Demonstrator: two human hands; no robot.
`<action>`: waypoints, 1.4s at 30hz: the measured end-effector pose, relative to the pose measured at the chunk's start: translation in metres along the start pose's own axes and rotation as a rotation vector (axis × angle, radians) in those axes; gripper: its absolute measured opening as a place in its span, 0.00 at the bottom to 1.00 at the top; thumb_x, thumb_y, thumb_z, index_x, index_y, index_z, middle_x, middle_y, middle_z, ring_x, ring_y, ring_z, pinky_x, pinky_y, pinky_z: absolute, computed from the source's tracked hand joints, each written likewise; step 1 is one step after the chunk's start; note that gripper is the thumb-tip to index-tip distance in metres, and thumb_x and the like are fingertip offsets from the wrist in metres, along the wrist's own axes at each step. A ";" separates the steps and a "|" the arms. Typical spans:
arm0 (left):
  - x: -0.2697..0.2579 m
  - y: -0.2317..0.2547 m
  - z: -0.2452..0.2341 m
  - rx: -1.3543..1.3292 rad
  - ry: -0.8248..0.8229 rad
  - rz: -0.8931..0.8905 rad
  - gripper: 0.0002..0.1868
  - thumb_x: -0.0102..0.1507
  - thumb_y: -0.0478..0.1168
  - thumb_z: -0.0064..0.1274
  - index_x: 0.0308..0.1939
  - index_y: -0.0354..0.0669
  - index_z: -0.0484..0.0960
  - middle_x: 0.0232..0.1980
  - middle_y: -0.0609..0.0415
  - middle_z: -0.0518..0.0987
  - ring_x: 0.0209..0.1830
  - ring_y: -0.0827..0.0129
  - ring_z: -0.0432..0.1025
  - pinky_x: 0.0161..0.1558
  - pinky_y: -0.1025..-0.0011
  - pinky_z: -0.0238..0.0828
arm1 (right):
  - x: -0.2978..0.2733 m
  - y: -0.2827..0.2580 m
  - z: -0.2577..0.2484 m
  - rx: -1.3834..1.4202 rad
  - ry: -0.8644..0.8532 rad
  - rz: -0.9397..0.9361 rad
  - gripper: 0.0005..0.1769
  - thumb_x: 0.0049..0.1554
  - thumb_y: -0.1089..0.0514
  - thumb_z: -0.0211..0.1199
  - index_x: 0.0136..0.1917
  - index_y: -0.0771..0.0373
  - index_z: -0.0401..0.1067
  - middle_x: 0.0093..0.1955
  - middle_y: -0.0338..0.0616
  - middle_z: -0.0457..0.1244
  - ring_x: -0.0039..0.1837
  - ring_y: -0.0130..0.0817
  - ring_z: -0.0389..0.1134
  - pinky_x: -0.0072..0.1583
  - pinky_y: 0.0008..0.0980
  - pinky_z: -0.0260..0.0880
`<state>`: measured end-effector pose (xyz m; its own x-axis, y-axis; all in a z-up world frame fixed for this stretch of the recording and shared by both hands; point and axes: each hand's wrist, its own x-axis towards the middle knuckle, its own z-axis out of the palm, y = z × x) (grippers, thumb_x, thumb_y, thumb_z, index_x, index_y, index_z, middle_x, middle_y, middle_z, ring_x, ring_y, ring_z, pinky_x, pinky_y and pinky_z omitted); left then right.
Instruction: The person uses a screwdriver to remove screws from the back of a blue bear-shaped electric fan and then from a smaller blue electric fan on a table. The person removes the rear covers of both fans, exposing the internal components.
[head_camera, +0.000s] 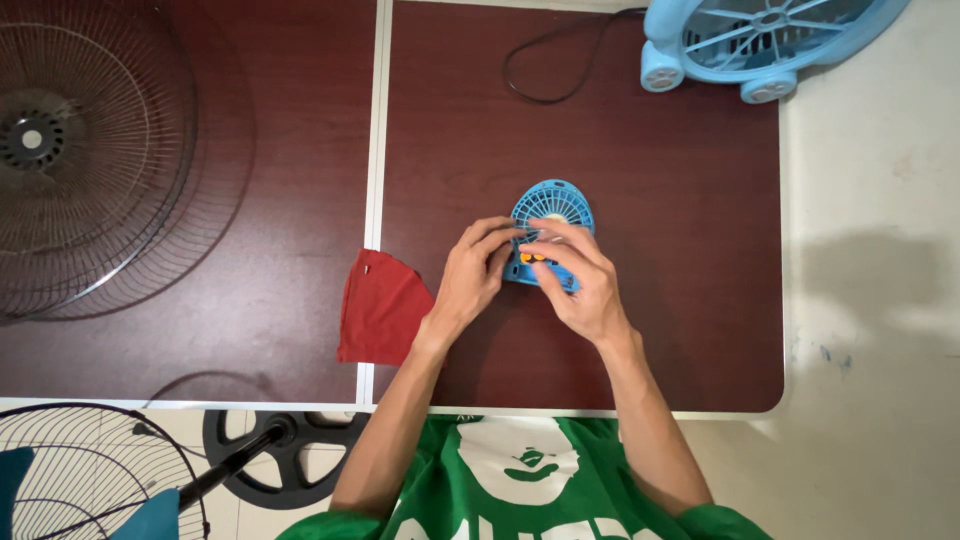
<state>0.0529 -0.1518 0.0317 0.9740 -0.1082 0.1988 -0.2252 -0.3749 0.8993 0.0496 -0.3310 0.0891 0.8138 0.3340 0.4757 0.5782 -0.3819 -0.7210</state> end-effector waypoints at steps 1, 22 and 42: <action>-0.002 0.004 -0.003 -0.078 -0.015 0.011 0.15 0.66 0.27 0.50 0.56 0.39 0.82 0.60 0.47 0.80 0.58 0.54 0.77 0.58 0.64 0.75 | 0.000 0.001 0.002 0.006 0.020 0.055 0.12 0.56 0.69 0.67 0.54 0.64 0.78 0.61 0.50 0.65 0.60 0.41 0.69 0.59 0.35 0.75; 0.003 0.026 -0.012 -0.312 -0.097 -0.045 0.18 0.62 0.25 0.58 0.56 0.36 0.81 0.53 0.50 0.80 0.47 0.64 0.78 0.44 0.71 0.75 | 0.008 0.001 -0.003 0.012 0.010 0.115 0.14 0.55 0.69 0.69 0.55 0.62 0.80 0.56 0.41 0.71 0.60 0.37 0.71 0.62 0.35 0.75; 0.008 0.028 -0.010 -0.270 -0.093 -0.128 0.18 0.63 0.28 0.59 0.58 0.37 0.82 0.48 0.49 0.83 0.42 0.68 0.78 0.42 0.73 0.76 | 0.008 0.011 -0.008 0.032 -0.015 0.071 0.12 0.56 0.71 0.67 0.53 0.65 0.79 0.59 0.45 0.70 0.62 0.40 0.71 0.62 0.38 0.74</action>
<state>0.0547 -0.1540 0.0629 0.9850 -0.1647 0.0518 -0.0744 -0.1338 0.9882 0.0629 -0.3393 0.0894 0.8516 0.3201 0.4152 0.5166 -0.3773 -0.7687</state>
